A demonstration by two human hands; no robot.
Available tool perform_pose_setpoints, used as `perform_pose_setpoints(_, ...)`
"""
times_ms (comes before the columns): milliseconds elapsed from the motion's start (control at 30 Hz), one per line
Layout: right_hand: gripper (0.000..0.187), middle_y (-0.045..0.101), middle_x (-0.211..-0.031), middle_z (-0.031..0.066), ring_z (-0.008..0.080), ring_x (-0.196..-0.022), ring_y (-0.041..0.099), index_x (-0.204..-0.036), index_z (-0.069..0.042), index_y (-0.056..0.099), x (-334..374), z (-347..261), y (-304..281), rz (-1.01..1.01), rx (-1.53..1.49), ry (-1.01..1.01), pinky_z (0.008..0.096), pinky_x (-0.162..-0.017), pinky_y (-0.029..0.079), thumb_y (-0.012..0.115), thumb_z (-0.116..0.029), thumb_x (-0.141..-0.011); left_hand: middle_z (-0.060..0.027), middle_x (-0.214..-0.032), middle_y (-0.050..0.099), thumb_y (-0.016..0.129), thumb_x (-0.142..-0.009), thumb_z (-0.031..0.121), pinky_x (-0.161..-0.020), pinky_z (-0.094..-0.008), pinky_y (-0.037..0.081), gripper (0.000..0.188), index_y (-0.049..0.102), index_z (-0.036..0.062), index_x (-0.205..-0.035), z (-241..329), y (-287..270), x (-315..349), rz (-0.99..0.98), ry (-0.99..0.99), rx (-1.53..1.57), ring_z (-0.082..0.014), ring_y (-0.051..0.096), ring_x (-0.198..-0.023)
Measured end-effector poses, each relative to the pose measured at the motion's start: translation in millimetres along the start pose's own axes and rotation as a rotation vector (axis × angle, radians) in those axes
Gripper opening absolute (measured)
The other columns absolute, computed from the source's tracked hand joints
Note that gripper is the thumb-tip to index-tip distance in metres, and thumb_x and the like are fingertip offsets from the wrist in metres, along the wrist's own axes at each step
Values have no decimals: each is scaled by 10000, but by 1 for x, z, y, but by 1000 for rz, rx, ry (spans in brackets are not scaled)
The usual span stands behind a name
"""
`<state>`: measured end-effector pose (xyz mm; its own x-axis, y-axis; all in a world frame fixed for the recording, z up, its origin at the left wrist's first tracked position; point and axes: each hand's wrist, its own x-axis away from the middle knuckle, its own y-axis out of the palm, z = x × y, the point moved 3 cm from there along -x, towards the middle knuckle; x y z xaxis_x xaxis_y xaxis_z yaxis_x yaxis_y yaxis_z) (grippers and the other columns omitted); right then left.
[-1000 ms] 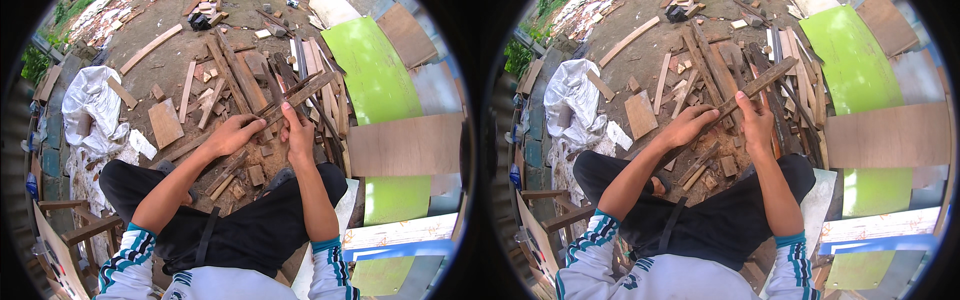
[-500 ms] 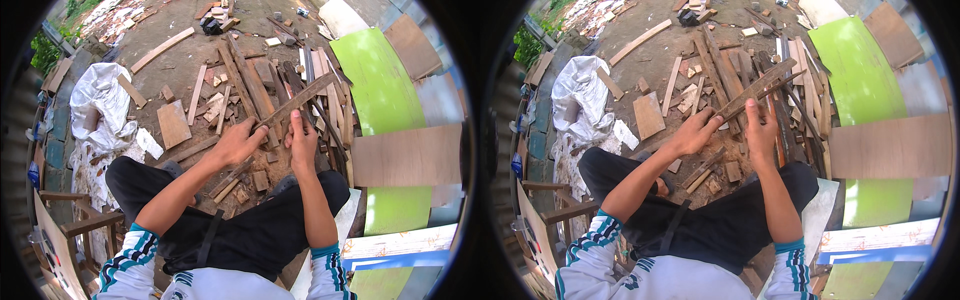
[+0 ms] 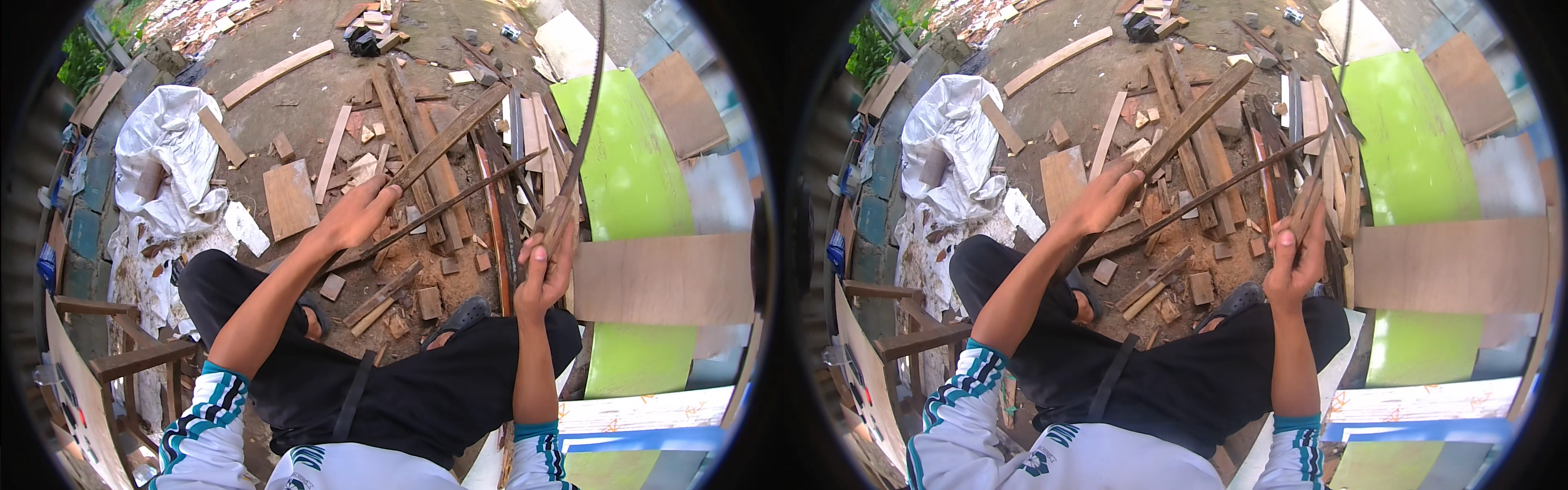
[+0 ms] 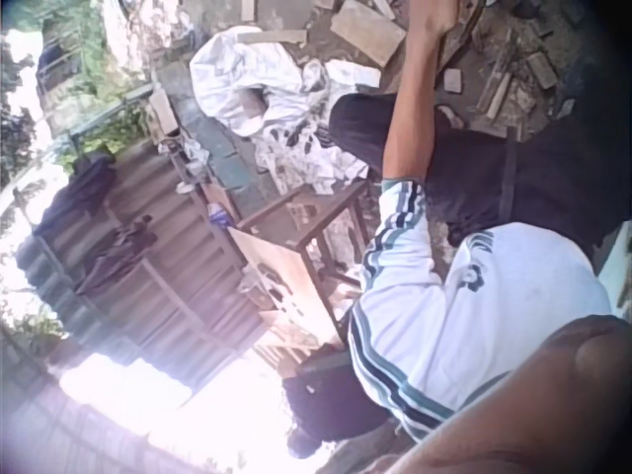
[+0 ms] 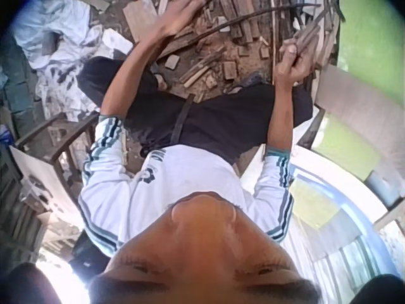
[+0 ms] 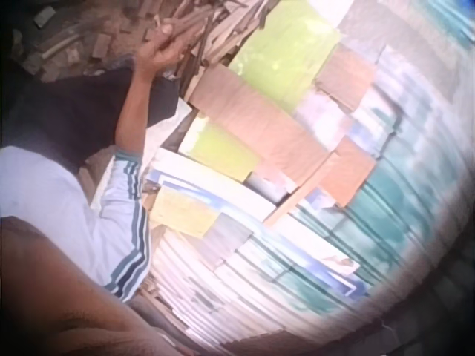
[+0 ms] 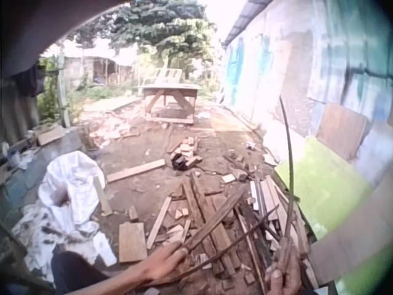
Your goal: The person sits on the ground and uses a hand saw to cut small pieces of wood. They repeatedly position the wood, saw through it, and set the cut pieces aside.
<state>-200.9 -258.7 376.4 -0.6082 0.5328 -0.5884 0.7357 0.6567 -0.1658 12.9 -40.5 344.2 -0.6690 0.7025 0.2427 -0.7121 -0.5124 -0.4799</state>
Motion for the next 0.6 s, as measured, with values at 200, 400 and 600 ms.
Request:
perform_pose_setpoints(200, 383, 639, -739, 119, 169, -547, 532, -1235, 119, 615, 23, -24, 22, -255, 122, -302, 290, -523, 424, 622, -102, -922, -314, -1398, 502, 368, -995, 506, -1098, -430, 366, 746, 399, -90, -1442, -19, -1, 0, 22, -53, 59, -382, 489, -1308)
perform_pose_setpoints(400, 325, 598, -650, 131, 235, -499, 545, -1142, 105, 672, 33, -33, 40, -475, 79, -285, 327, -504, 426, 662, -56, -859, -151, -1011, 628, 358, -1019, 488, -867, -391, 455, 610, 558, -29, -1274, -24, -9, 3, 52, -65, 203, -243, 566, -907)
perform_pose_setpoints(600, 309, 601, -649, 130, 236, -537, 592, -1123, 111, 674, 37, -29, 43, -523, 83, -225, 316, -531, 453, 647, -82, -884, -93, -847, 577, 344, -1025, 499, -770, -383, 445, 604, 604, -33, -1142, -37, -14, 1, 135, -101, 194, -198, 515, -782)
